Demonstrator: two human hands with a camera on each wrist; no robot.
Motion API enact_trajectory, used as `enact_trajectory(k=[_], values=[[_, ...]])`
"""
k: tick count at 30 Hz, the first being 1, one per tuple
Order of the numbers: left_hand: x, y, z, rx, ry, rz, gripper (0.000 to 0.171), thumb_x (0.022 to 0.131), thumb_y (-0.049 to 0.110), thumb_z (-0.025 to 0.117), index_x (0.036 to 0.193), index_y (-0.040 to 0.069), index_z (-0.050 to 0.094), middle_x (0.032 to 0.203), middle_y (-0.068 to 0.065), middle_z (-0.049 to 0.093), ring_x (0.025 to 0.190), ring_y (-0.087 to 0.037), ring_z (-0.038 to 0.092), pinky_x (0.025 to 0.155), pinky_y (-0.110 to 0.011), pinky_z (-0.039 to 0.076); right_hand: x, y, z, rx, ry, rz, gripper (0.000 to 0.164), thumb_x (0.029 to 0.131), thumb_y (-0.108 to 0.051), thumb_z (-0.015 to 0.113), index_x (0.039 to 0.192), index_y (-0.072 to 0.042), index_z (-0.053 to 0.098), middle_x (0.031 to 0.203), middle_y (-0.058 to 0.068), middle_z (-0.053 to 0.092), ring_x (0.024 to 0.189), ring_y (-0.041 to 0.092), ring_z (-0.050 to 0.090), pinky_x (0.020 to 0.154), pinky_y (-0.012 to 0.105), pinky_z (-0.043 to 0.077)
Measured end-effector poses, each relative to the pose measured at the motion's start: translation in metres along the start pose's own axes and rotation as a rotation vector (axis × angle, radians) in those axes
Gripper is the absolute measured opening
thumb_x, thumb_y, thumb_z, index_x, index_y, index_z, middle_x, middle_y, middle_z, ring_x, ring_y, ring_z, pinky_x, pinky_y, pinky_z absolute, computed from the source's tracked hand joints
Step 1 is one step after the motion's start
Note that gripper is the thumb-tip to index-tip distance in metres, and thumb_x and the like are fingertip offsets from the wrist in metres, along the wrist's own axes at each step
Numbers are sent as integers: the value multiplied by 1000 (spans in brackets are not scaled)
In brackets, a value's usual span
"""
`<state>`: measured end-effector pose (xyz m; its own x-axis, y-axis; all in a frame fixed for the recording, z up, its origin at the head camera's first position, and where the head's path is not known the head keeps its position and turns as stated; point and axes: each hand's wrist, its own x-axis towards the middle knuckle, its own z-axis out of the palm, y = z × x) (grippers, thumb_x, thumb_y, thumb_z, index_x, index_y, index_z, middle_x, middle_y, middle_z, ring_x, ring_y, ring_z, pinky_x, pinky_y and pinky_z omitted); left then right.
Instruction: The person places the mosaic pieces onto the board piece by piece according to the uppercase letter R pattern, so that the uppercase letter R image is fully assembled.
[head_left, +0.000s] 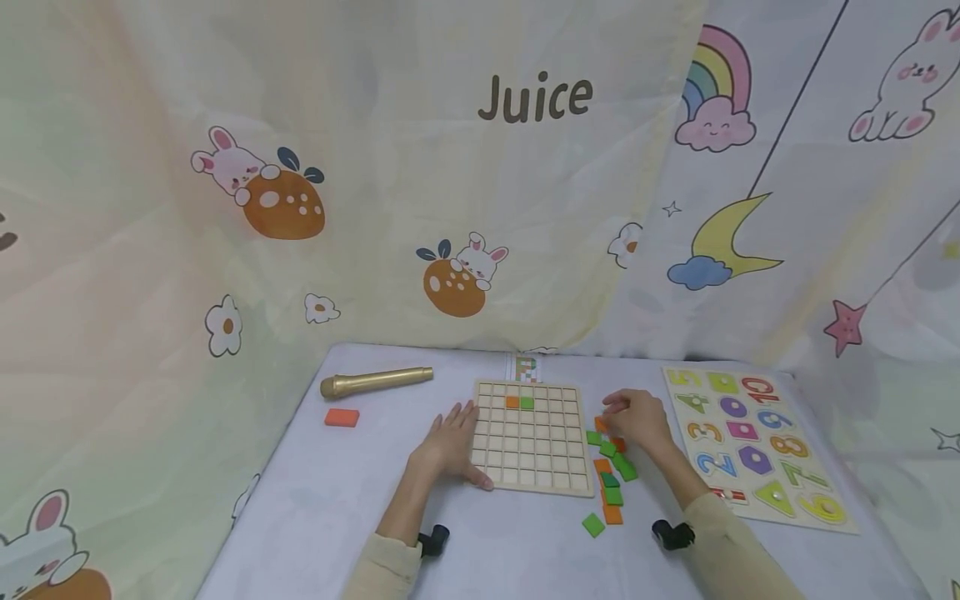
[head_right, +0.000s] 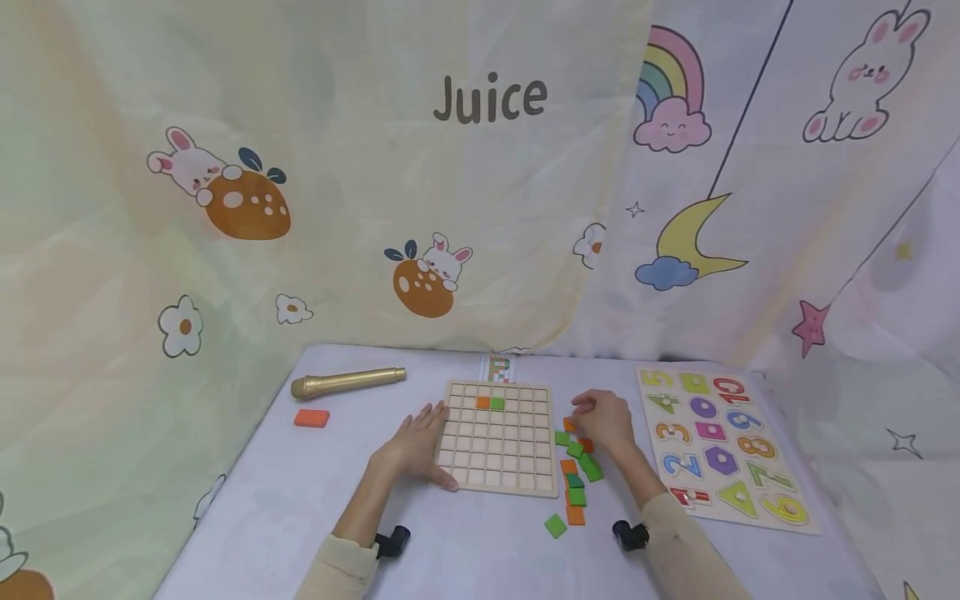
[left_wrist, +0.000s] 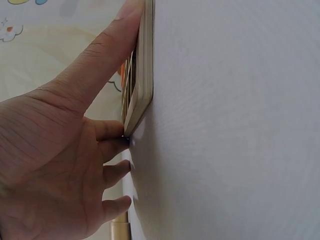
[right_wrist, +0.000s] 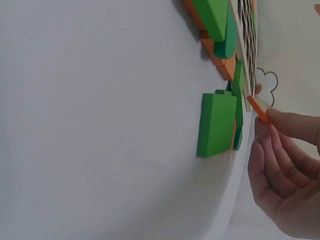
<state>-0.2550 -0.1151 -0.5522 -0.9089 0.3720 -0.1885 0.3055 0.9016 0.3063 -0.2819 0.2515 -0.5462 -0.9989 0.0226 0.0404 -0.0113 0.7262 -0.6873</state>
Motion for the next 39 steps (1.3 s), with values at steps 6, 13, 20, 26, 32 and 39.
enact_trajectory(k=[6, 13, 20, 26, 32, 39], values=[[-1, 0, 1, -13, -2, -7, 144, 58, 66, 95, 164, 0, 24, 172, -18, 20, 159, -38, 17, 127, -61, 17, 7, -8, 3, 40, 26, -85, 30, 87, -15, 85, 112, -1, 77, 91, 8, 79, 79, 21, 72, 65, 31, 57], [-2, 1, -1, -3, -18, -8, 143, 59, 65, 95, 164, 0, 23, 172, -18, 20, 159, -38, 17, 128, -60, 18, 20, -15, 11, 144, -25, -8, 33, 88, -18, 86, 115, -2, 77, 97, 10, 79, 79, 18, 72, 63, 28, 58], [-2, 2, -1, 1, -17, -15, 144, 57, 67, 94, 164, 0, 24, 172, -18, 21, 159, -38, 17, 127, -61, 18, 32, -25, 23, 223, -82, 40, 35, 88, -22, 86, 117, -5, 76, 100, 9, 79, 90, 22, 72, 68, 29, 58], [1, 0, 1, 15, -22, -25, 145, 57, 68, 93, 165, 1, 22, 173, -16, 19, 160, -37, 15, 128, -59, 16, 38, -34, 37, 230, -85, 8, 31, 89, -19, 86, 114, -5, 77, 98, 9, 79, 93, 25, 74, 77, 34, 61], [1, -1, 2, 20, -37, -42, 146, 57, 69, 93, 166, 3, 20, 174, -14, 16, 161, -34, 12, 129, -57, 14, 41, -43, 53, 273, -104, 12, 29, 90, -15, 83, 115, -2, 76, 99, 11, 78, 88, 23, 75, 77, 36, 63], [-1, 0, 0, 16, -15, -22, 145, 57, 68, 94, 164, 1, 23, 173, -17, 20, 159, -37, 17, 128, -59, 18, 44, -52, 64, 203, -89, -29, 25, 89, -15, 84, 111, -5, 78, 96, 8, 79, 85, 21, 72, 76, 37, 62]])
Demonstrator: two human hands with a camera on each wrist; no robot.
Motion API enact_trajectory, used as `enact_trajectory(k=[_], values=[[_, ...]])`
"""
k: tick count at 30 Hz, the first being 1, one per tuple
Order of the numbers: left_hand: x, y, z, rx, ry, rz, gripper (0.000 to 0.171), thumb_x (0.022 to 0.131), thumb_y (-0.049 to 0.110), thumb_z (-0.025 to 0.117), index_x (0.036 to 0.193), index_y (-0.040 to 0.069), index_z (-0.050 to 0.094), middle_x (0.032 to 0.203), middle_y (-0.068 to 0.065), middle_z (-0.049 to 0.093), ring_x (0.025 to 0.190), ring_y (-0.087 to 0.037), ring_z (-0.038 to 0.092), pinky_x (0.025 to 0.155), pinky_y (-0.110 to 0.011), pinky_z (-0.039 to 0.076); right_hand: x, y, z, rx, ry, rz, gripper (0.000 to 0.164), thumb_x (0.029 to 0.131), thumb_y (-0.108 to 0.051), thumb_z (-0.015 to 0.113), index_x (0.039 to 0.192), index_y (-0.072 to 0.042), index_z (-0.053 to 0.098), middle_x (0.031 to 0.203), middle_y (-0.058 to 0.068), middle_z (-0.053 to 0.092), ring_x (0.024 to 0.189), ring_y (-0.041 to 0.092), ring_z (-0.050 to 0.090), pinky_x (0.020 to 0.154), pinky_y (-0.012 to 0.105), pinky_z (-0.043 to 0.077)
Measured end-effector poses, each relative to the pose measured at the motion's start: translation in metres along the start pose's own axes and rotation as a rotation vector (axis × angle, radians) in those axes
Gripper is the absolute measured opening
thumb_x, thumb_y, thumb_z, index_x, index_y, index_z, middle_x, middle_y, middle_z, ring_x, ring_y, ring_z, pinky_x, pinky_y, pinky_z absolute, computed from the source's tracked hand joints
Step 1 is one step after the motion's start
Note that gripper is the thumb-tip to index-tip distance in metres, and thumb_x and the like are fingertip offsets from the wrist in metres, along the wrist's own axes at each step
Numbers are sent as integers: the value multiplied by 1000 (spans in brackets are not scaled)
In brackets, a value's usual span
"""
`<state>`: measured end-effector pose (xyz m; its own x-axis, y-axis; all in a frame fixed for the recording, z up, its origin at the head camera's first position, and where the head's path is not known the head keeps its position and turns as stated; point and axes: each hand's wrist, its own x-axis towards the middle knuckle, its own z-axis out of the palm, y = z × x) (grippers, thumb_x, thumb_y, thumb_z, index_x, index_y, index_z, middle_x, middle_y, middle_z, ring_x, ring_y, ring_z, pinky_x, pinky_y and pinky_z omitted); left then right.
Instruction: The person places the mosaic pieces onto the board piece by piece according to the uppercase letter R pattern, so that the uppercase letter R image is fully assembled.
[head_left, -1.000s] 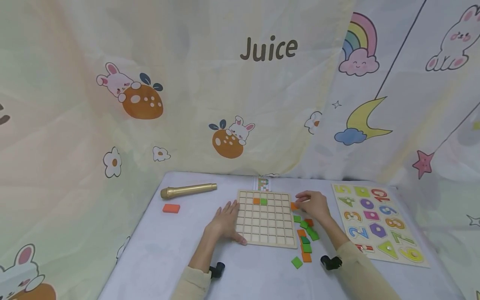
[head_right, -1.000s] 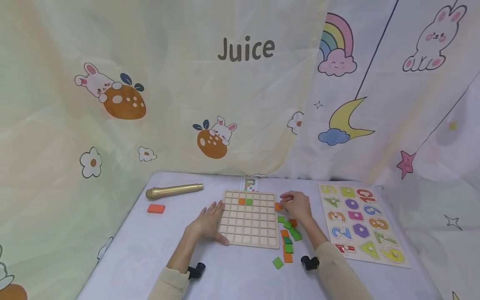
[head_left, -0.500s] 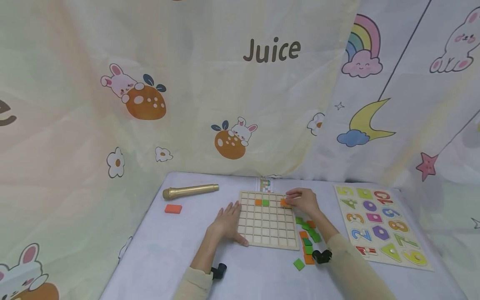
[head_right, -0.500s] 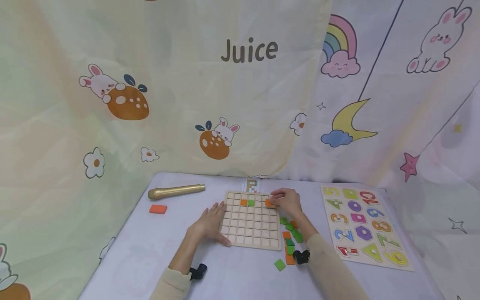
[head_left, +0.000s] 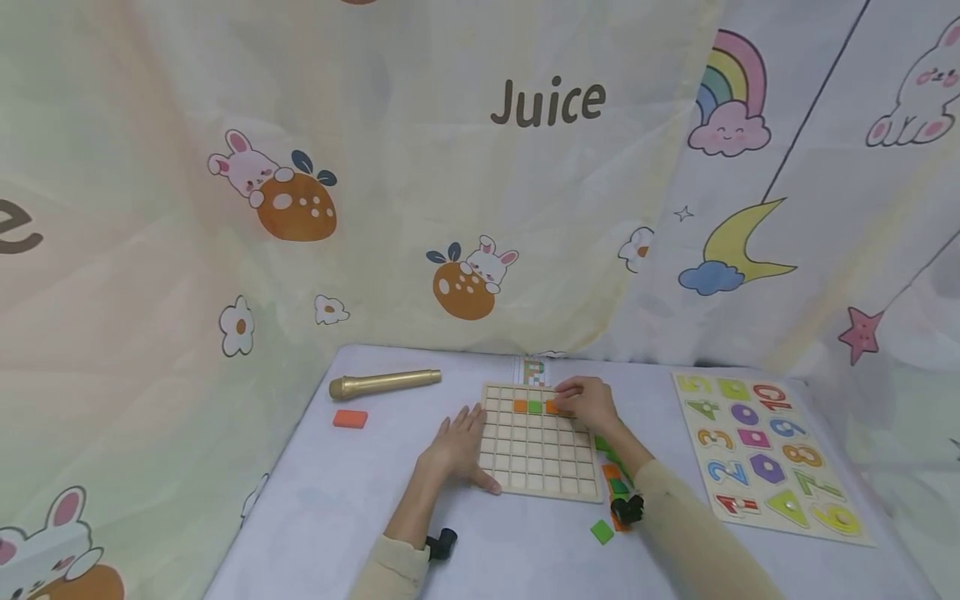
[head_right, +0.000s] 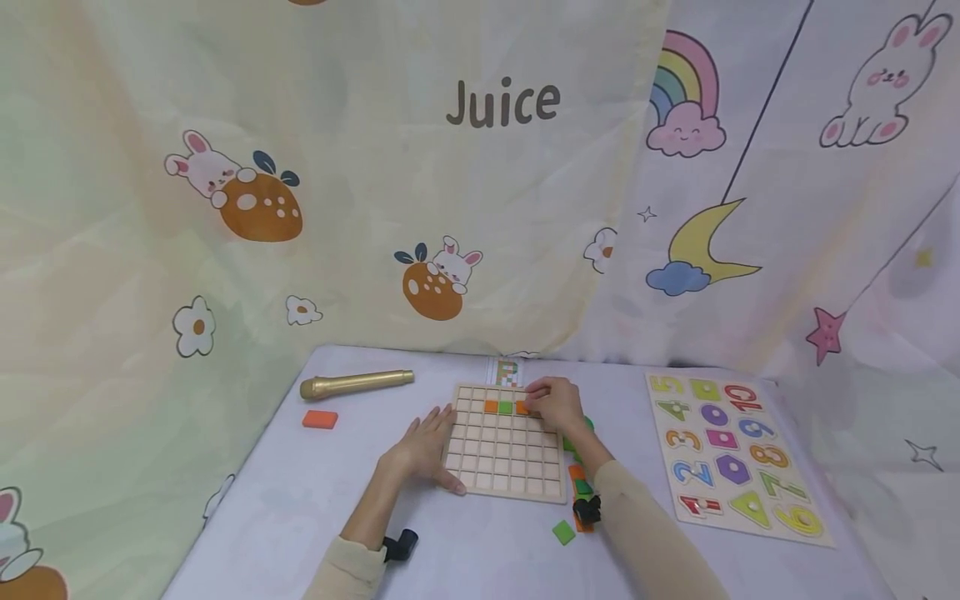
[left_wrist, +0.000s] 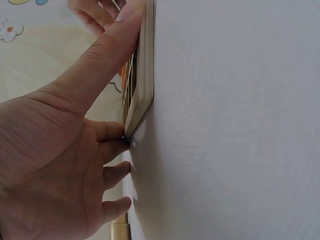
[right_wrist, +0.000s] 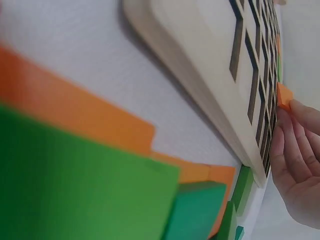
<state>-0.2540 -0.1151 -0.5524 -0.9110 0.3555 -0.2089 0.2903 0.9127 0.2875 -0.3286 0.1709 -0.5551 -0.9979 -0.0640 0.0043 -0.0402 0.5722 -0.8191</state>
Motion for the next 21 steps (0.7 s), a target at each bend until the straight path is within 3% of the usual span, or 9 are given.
enact_trajectory(k=[8, 21], values=[[3, -2, 5, -5, 15, 8, 146, 57, 69, 93, 165, 0, 22, 173, -17, 19, 159, -38, 17, 127, -60, 18, 3, -2, 6, -81, 3, -6, 22, 87, -16, 87, 106, -7, 79, 91, 3, 78, 82, 19, 71, 76, 37, 59], [1, 1, -1, 8, 5, -3, 146, 56, 69, 93, 165, 2, 24, 172, -17, 22, 159, -37, 18, 128, -59, 19, 3, -1, 12, -153, 59, 16, 21, 81, -16, 91, 97, -10, 78, 85, -2, 78, 79, 19, 71, 85, 46, 58]])
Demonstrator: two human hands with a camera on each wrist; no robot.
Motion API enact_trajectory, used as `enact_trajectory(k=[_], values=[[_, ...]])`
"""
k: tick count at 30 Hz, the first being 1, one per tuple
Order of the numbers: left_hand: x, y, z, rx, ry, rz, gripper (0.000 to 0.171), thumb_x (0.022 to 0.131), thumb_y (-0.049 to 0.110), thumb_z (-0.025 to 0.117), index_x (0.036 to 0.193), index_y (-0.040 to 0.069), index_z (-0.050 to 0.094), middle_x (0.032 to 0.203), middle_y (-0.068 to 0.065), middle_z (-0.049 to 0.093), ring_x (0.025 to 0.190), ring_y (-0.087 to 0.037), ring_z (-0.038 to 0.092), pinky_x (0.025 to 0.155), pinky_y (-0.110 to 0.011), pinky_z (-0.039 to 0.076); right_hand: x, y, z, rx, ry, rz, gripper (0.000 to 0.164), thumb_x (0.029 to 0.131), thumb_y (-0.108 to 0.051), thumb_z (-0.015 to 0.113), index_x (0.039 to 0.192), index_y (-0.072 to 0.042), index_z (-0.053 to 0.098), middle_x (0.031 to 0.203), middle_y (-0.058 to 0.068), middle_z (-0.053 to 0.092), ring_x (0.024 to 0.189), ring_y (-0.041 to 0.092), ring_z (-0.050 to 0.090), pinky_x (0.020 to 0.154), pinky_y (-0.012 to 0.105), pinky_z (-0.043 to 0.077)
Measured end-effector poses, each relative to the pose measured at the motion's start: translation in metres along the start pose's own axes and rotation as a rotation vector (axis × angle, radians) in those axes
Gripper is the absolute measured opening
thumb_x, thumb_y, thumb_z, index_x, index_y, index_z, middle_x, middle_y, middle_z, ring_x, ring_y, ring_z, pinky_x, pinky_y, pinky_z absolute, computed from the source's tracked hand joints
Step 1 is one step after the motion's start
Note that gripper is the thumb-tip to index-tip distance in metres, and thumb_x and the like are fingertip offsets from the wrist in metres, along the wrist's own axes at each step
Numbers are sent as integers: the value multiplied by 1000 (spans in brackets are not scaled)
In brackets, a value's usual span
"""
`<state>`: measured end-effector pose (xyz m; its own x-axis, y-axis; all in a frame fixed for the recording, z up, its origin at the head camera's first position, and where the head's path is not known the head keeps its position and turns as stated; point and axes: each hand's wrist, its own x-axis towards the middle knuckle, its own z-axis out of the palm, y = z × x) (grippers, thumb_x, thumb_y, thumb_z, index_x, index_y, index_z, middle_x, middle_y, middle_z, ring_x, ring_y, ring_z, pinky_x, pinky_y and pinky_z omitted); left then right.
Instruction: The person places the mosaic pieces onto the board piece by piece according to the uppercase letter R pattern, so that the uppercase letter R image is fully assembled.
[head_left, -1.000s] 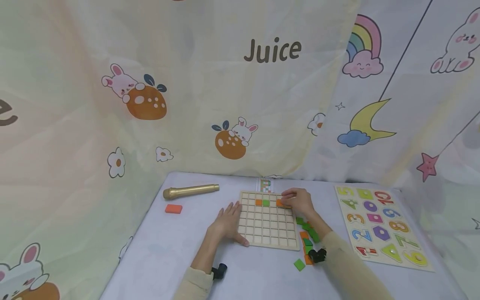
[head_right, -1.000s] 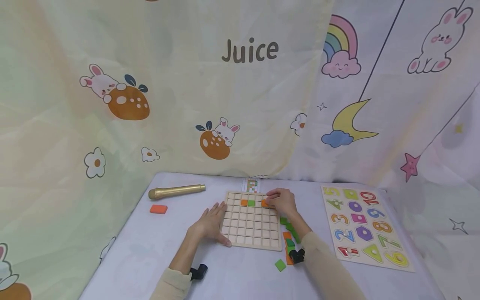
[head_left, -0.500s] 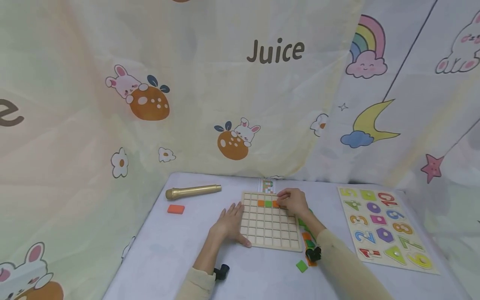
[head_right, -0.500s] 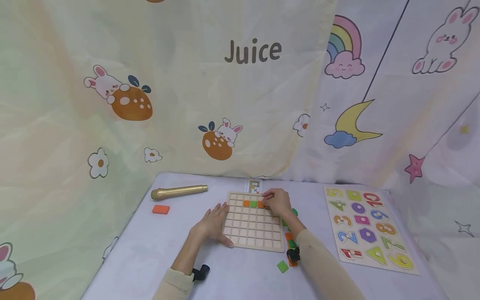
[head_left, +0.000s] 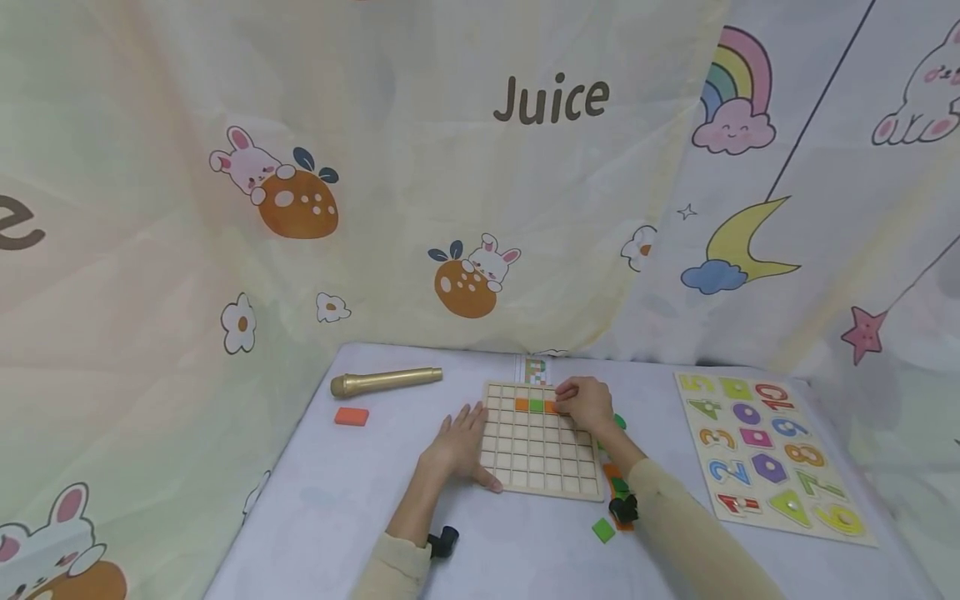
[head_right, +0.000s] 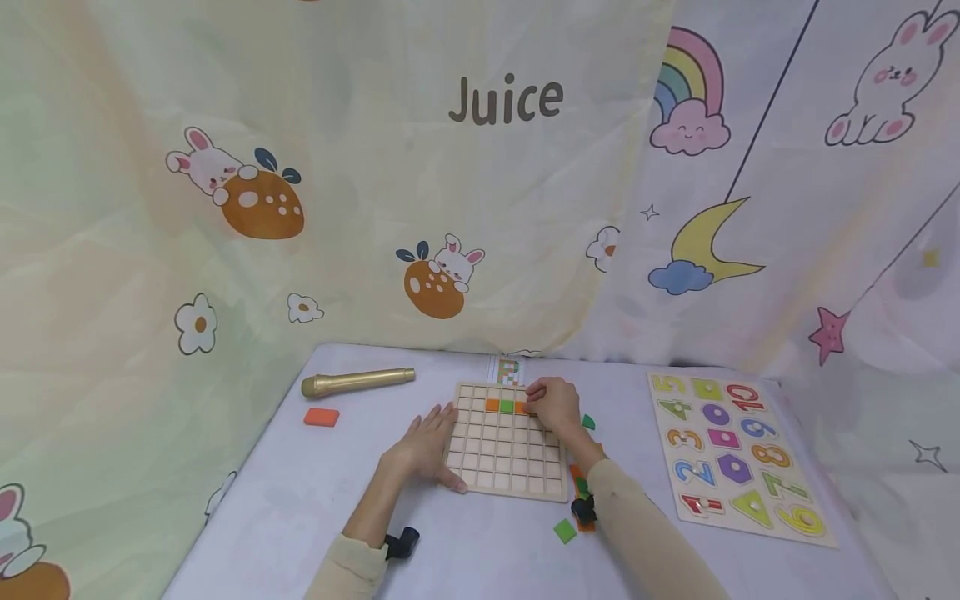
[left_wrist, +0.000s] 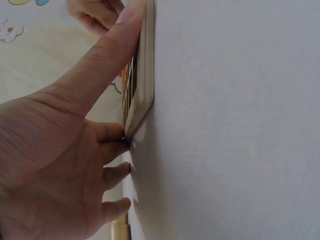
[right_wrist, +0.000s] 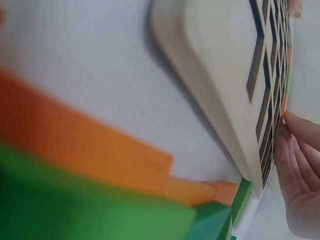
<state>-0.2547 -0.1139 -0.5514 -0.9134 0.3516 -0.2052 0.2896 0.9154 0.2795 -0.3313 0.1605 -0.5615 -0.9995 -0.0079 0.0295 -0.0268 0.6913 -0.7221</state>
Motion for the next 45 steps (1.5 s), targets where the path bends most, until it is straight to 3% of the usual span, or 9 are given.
enact_trajectory(k=[7, 14, 22, 31, 45], values=[[4, -2, 6, -14, -19, -20, 147, 56, 67, 95, 166, 3, 21, 174, -15, 17, 160, -35, 13, 129, -58, 14, -9, 1, -10, 27, 0, -8, 24, 84, -18, 89, 103, -8, 78, 90, 2, 79, 81, 20, 72, 80, 42, 60], [7, -6, 12, -29, 15, -4, 152, 51, 73, 92, 166, 3, 21, 174, -14, 18, 160, -36, 14, 128, -60, 14, -20, 3, -27, 76, 15, -10, 23, 88, -16, 86, 107, -5, 78, 93, 5, 79, 81, 20, 75, 80, 43, 61], [-2, 1, 1, -45, -5, 3, 144, 57, 63, 96, 164, 0, 24, 172, -17, 21, 159, -38, 16, 128, -61, 16, -31, 6, -44, 52, 64, -29, 24, 88, -17, 85, 108, -5, 78, 93, 5, 78, 83, 21, 74, 81, 43, 61], [-2, 0, -1, -39, 1, 5, 146, 56, 68, 94, 165, 1, 23, 173, -16, 20, 160, -37, 16, 128, -59, 16, -43, 16, -53, 62, 69, -77, 24, 88, -13, 84, 108, -4, 78, 92, 5, 78, 82, 20, 75, 78, 41, 61], [0, 1, 0, -32, -12, -10, 148, 55, 68, 94, 165, 1, 21, 173, -16, 19, 160, -37, 15, 128, -60, 16, -65, 30, -64, -23, -18, -31, 23, 88, -7, 80, 110, -3, 77, 102, 10, 78, 89, 24, 74, 76, 41, 61]])
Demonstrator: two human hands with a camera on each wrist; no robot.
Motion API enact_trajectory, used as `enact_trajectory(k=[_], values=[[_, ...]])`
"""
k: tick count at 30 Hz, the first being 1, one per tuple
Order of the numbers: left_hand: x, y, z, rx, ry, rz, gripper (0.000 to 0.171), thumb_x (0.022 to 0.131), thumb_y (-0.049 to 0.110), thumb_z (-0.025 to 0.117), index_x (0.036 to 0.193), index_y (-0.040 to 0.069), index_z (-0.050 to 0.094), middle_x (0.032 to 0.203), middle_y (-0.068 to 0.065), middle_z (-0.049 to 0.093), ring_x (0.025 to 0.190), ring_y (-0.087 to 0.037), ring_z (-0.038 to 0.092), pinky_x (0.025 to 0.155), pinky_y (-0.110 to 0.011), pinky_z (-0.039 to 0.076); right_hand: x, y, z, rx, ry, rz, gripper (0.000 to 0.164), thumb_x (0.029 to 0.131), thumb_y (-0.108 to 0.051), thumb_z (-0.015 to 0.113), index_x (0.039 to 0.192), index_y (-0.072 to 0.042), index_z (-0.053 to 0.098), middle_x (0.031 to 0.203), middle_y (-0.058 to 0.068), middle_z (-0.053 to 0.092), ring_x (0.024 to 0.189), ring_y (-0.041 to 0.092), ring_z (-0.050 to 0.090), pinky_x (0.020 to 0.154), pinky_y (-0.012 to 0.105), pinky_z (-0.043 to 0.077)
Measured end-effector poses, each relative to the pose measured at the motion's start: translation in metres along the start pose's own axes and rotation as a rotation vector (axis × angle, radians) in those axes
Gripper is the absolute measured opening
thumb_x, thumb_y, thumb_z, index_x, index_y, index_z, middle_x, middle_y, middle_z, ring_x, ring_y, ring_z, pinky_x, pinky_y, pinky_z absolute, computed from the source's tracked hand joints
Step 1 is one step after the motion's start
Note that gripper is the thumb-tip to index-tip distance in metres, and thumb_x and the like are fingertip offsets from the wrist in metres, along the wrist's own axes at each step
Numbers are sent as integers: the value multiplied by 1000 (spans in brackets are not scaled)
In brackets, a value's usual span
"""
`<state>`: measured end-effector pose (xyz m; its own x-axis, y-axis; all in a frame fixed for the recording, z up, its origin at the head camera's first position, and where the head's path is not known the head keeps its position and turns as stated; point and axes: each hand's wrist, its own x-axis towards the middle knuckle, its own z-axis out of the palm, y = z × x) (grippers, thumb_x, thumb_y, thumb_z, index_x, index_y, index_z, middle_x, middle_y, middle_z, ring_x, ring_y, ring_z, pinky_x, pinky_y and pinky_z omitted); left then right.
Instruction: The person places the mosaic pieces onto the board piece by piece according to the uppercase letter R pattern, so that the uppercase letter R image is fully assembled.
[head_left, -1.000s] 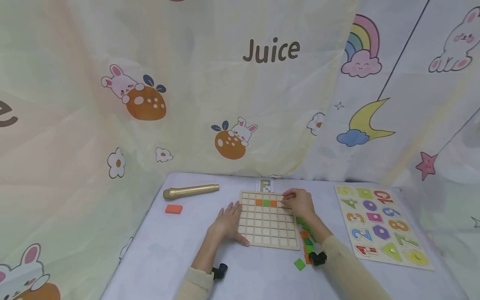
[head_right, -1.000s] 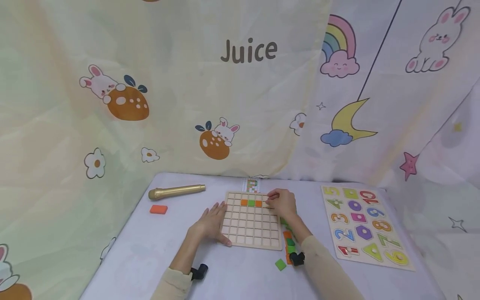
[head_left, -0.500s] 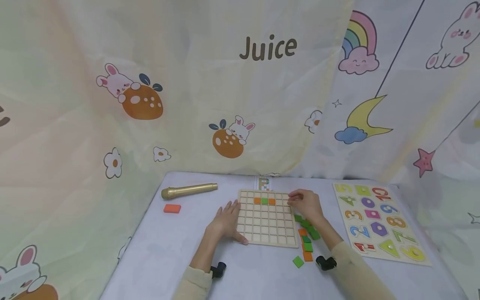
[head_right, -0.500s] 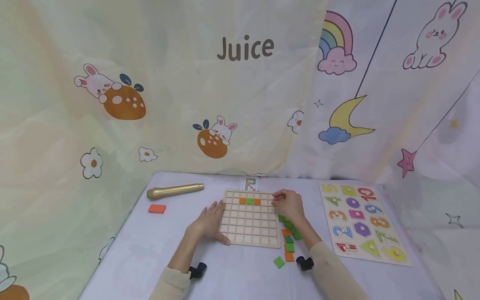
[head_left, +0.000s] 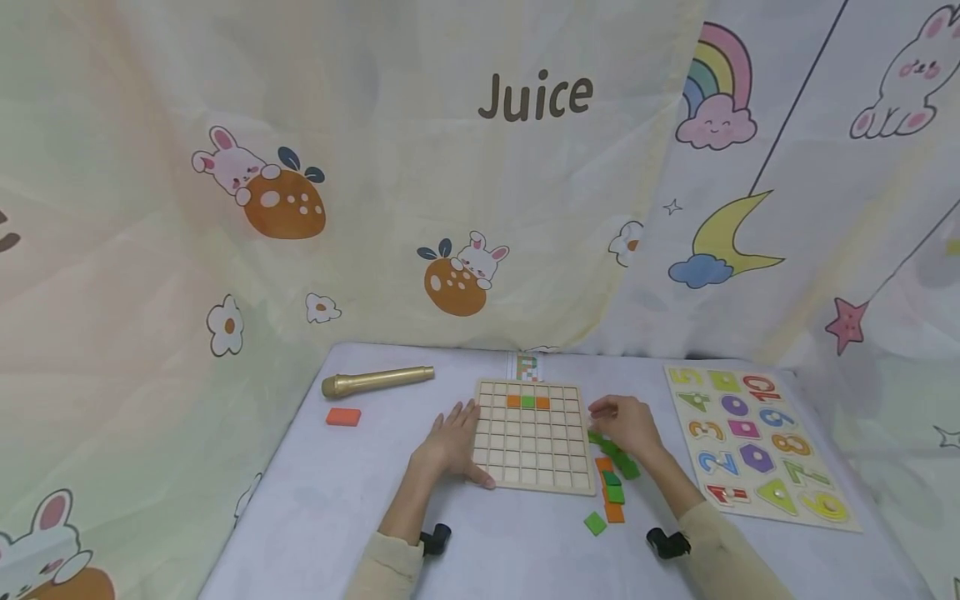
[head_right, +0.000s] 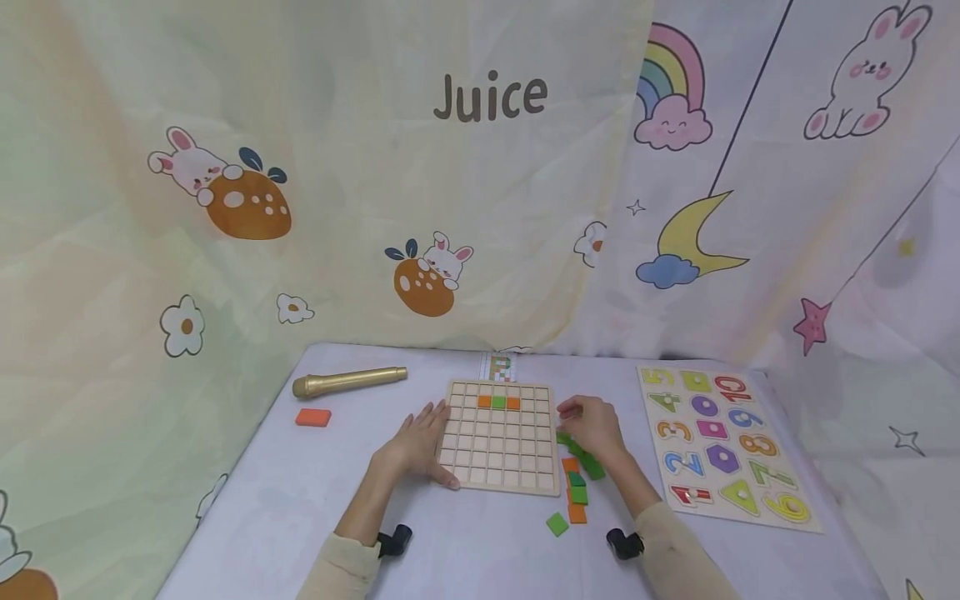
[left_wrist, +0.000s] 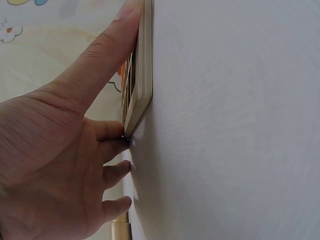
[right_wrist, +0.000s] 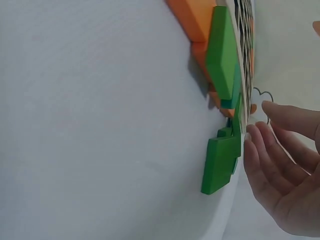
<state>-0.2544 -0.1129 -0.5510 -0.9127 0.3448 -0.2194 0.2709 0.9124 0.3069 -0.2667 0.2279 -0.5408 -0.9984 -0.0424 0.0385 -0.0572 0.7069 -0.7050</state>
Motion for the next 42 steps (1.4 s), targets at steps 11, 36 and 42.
enact_trajectory(k=[11, 36, 42], values=[[-1, 1, -2, 7, 0, 7, 146, 56, 66, 94, 164, -1, 23, 172, -18, 20, 159, -39, 17, 128, -61, 17, -8, 13, -1, -50, -87, 19, 31, 78, -6, 89, 107, -6, 77, 94, 3, 75, 84, 17, 68, 77, 38, 59], [0, -3, 1, -25, 6, 16, 146, 56, 64, 96, 165, 1, 22, 173, -18, 19, 159, -38, 16, 128, -60, 17, 17, 39, -4, -153, 83, -67, 38, 88, -7, 79, 124, -1, 74, 105, 12, 78, 96, 32, 73, 80, 47, 60], [0, -1, 1, 0, 9, 24, 147, 56, 67, 94, 165, 0, 21, 173, -17, 18, 159, -38, 16, 128, -60, 18, 20, 32, -5, -154, 76, -61, 37, 82, -3, 80, 119, 1, 75, 99, 12, 78, 90, 29, 73, 78, 47, 60]])
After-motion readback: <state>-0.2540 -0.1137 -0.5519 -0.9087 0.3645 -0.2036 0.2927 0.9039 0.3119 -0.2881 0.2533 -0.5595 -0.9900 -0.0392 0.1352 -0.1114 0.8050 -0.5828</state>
